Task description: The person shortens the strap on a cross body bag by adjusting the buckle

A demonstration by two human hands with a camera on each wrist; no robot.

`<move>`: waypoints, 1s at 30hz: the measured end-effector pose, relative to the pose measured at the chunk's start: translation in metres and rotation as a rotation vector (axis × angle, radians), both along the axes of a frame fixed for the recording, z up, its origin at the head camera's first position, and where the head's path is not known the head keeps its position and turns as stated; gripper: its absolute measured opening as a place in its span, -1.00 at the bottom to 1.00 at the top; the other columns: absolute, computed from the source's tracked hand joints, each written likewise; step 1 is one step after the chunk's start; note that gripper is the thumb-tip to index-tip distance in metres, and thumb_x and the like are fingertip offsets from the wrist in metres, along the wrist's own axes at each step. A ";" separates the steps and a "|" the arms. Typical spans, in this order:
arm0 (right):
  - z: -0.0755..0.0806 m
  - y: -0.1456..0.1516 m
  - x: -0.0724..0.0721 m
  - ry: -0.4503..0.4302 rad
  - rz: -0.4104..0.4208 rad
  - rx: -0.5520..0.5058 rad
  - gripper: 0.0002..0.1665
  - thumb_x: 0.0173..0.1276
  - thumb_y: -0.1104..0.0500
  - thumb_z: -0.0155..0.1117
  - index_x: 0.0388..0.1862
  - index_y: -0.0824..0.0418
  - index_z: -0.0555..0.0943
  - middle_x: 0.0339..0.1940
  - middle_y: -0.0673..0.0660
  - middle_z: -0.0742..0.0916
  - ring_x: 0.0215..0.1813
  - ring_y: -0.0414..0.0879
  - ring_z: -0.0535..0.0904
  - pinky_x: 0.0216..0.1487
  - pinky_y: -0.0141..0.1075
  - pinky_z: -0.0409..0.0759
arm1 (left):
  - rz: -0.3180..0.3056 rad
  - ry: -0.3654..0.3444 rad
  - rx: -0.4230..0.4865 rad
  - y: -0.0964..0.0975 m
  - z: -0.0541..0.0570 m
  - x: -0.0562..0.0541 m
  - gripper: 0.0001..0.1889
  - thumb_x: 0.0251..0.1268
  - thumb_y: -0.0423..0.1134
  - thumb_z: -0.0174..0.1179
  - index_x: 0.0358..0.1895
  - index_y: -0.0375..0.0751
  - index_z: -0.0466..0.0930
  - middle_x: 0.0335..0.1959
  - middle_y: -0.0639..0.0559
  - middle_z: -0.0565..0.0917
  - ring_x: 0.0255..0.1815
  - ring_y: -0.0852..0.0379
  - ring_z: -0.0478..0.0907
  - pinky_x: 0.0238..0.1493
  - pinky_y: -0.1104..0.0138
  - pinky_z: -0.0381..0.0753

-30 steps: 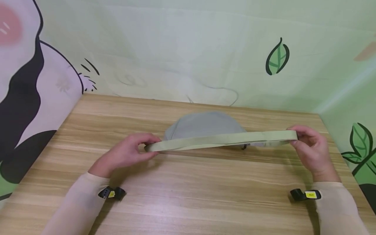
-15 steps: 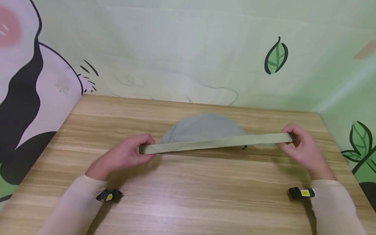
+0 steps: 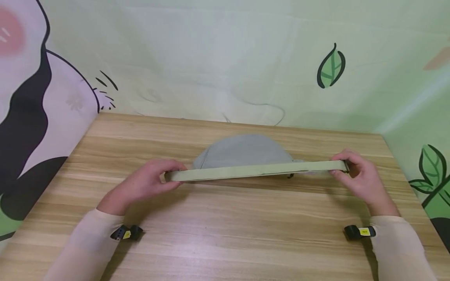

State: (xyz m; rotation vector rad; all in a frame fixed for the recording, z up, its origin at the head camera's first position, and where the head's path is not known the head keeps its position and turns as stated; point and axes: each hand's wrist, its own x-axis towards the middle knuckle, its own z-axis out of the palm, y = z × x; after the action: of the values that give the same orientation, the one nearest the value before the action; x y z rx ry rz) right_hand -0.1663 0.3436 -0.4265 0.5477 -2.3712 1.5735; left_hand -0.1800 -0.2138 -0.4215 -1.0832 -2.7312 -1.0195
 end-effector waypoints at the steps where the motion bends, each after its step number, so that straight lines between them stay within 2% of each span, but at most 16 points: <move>1: -0.001 0.001 0.000 -0.002 0.005 -0.010 -0.65 0.25 0.72 0.27 0.00 0.55 0.64 -0.15 -0.09 0.70 -0.14 -0.20 0.51 -0.05 -0.53 0.53 | 0.006 -0.006 -0.004 0.000 0.001 0.000 -0.70 0.26 -0.47 0.50 0.02 -0.12 0.79 -0.16 0.12 0.80 -0.21 0.26 0.56 -0.16 0.31 0.69; 4: -0.001 0.003 -0.002 0.040 0.007 0.074 -0.58 0.22 0.71 0.33 0.05 0.52 0.69 -0.15 -0.14 0.71 -0.16 -0.25 0.50 -0.10 -0.55 0.50 | 0.030 -0.029 -0.011 0.001 0.004 0.001 -0.73 0.28 -0.45 0.50 0.00 -0.14 0.77 -0.20 0.12 0.77 -0.22 0.23 0.55 -0.20 0.27 0.72; 8: -0.001 0.005 -0.003 0.091 -0.012 0.239 -0.57 0.15 0.67 0.45 -0.03 0.37 0.75 -0.17 -0.22 0.68 -0.19 -0.30 0.48 -0.17 -0.56 0.46 | 0.042 -0.055 -0.007 0.002 0.007 0.000 -0.73 0.28 -0.46 0.49 0.00 -0.16 0.75 -0.20 0.09 0.77 -0.19 0.20 0.58 -0.19 0.21 0.77; 13: -0.001 0.004 -0.002 0.028 -0.017 0.269 -0.65 0.18 0.62 0.46 -0.15 0.30 0.70 -0.20 -0.25 0.69 -0.16 -0.32 0.52 -0.10 -0.61 0.48 | 0.047 -0.078 -0.010 0.000 0.008 0.000 -0.73 0.26 -0.47 0.50 -0.03 -0.16 0.75 -0.19 0.08 0.77 -0.16 0.17 0.60 -0.16 0.15 0.79; 15: -0.001 0.003 0.000 -0.003 -0.006 0.219 -0.66 0.19 0.63 0.44 -0.15 0.32 0.68 -0.20 -0.24 0.70 -0.16 -0.31 0.53 -0.08 -0.60 0.51 | 0.057 -0.098 -0.011 0.000 0.009 0.000 -0.74 0.27 -0.46 0.50 -0.03 -0.14 0.75 -0.18 0.08 0.77 -0.15 0.15 0.61 -0.13 0.13 0.79; 19: -0.001 0.001 0.003 -0.053 0.031 -0.008 -0.62 0.18 0.73 0.33 -0.14 0.38 0.70 -0.18 -0.16 0.76 -0.19 -0.28 0.59 -0.12 -0.56 0.59 | 0.086 -0.135 -0.017 -0.001 0.009 -0.001 -0.75 0.31 -0.42 0.49 -0.01 -0.11 0.76 -0.15 0.09 0.78 -0.12 0.13 0.61 -0.08 0.12 0.78; 23: 0.001 0.001 0.004 -0.064 0.056 -0.228 -0.49 0.17 0.79 0.24 -0.09 0.35 0.76 -0.14 -0.08 0.83 -0.18 -0.29 0.69 -0.14 -0.55 0.67 | 0.098 -0.151 -0.005 -0.003 0.008 -0.003 -0.75 0.33 -0.41 0.49 0.02 -0.11 0.77 -0.14 0.09 0.78 -0.11 0.12 0.61 -0.06 0.15 0.77; 27: 0.004 0.004 0.003 -0.060 0.102 -0.344 -0.44 0.18 0.83 0.17 -0.04 0.39 0.77 -0.11 -0.02 0.86 -0.13 -0.28 0.75 -0.11 -0.53 0.71 | 0.098 -0.159 0.002 -0.005 0.007 -0.005 -0.73 0.33 -0.42 0.49 0.05 -0.14 0.77 -0.13 0.06 0.79 -0.10 0.10 0.63 -0.10 0.21 0.78; 30: 0.006 0.007 0.003 -0.056 0.156 -0.348 -0.46 0.18 0.84 0.17 -0.03 0.43 0.76 -0.08 0.00 0.86 -0.12 -0.25 0.75 -0.09 -0.51 0.72 | 0.109 -0.160 -0.033 -0.006 0.007 -0.005 -0.72 0.36 -0.39 0.48 0.09 -0.15 0.77 -0.09 0.03 0.80 -0.08 0.10 0.64 -0.11 0.22 0.78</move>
State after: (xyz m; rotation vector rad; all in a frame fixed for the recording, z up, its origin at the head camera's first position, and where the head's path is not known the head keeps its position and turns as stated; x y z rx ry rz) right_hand -0.1637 0.3506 -0.4204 0.6282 -2.0636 2.0373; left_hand -0.1852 -0.2202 -0.4149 -0.8803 -2.9046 -1.0945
